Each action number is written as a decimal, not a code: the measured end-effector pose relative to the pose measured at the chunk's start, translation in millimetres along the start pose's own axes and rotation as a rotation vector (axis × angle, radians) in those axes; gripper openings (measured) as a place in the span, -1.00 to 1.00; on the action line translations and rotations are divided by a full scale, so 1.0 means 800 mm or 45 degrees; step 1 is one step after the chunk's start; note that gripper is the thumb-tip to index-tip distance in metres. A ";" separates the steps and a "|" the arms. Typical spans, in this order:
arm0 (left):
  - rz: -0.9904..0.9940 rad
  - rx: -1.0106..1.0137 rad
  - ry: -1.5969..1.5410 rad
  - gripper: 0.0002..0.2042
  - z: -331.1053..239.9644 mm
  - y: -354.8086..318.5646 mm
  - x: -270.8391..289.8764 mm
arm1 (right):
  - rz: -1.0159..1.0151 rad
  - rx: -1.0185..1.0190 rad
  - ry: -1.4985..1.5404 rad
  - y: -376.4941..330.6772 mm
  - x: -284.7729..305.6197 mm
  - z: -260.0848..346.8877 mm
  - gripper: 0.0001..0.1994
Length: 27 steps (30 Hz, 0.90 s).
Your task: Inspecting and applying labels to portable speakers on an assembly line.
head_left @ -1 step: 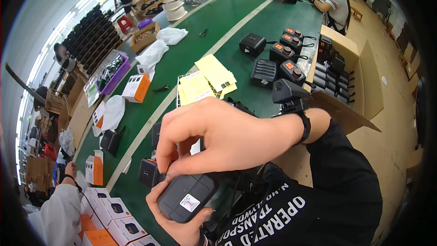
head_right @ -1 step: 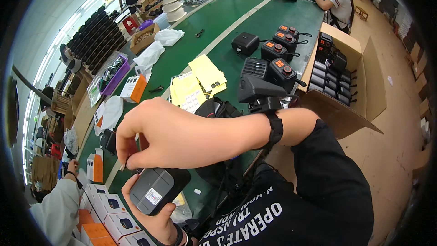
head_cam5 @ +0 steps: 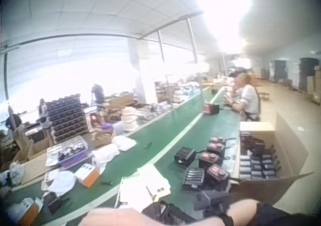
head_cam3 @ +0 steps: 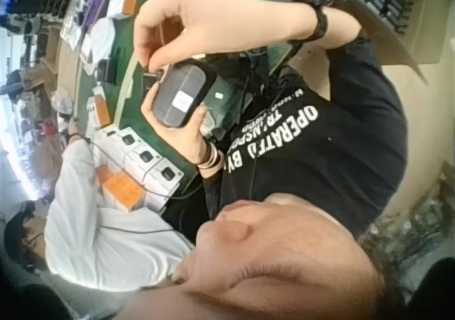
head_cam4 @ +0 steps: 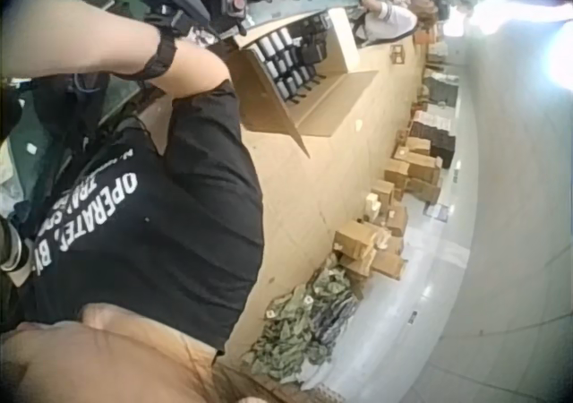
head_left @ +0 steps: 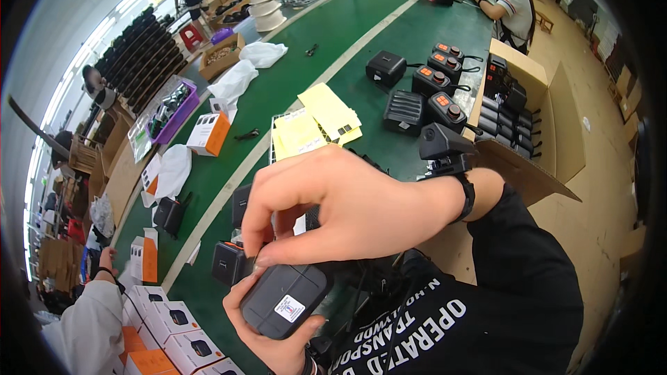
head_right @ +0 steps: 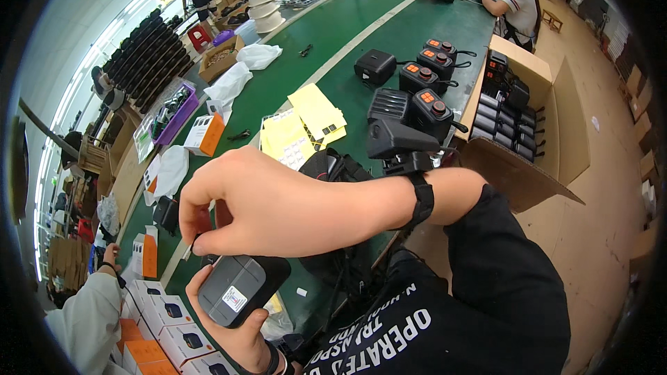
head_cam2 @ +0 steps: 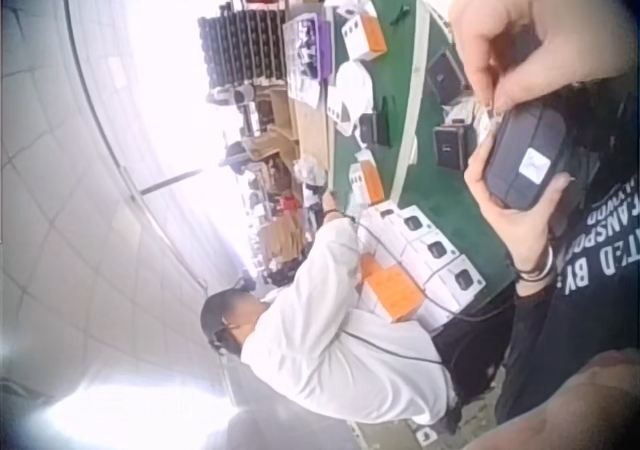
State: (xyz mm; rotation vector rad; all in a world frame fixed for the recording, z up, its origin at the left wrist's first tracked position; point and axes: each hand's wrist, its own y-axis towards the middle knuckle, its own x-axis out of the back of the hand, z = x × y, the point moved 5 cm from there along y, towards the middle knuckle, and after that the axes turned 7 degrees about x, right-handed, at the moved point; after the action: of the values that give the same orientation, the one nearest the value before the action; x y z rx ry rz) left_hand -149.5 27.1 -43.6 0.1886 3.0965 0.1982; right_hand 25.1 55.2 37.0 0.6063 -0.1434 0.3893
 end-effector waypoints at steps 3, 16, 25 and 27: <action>-0.009 0.000 0.038 -0.12 0.004 0.002 0.001 | -0.212 0.001 -0.060 -0.015 0.007 0.004 -0.90; -0.028 -0.033 0.057 -0.11 0.004 0.002 -0.003 | -0.283 -0.012 0.216 -0.029 0.000 -0.015 -0.87; -0.009 -0.054 0.079 -0.10 0.002 0.002 0.000 | 0.062 -0.123 0.208 -0.012 -0.026 -0.039 -0.83; -0.013 -0.032 0.066 -0.10 0.002 0.000 0.000 | 0.100 -0.155 0.184 -0.009 -0.029 -0.038 -0.84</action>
State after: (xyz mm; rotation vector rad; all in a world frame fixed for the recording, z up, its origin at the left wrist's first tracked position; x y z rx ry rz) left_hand -149.2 27.6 -45.4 0.1698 3.1442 0.2452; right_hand 7.2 59.9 2.9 0.4516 -0.0520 0.4953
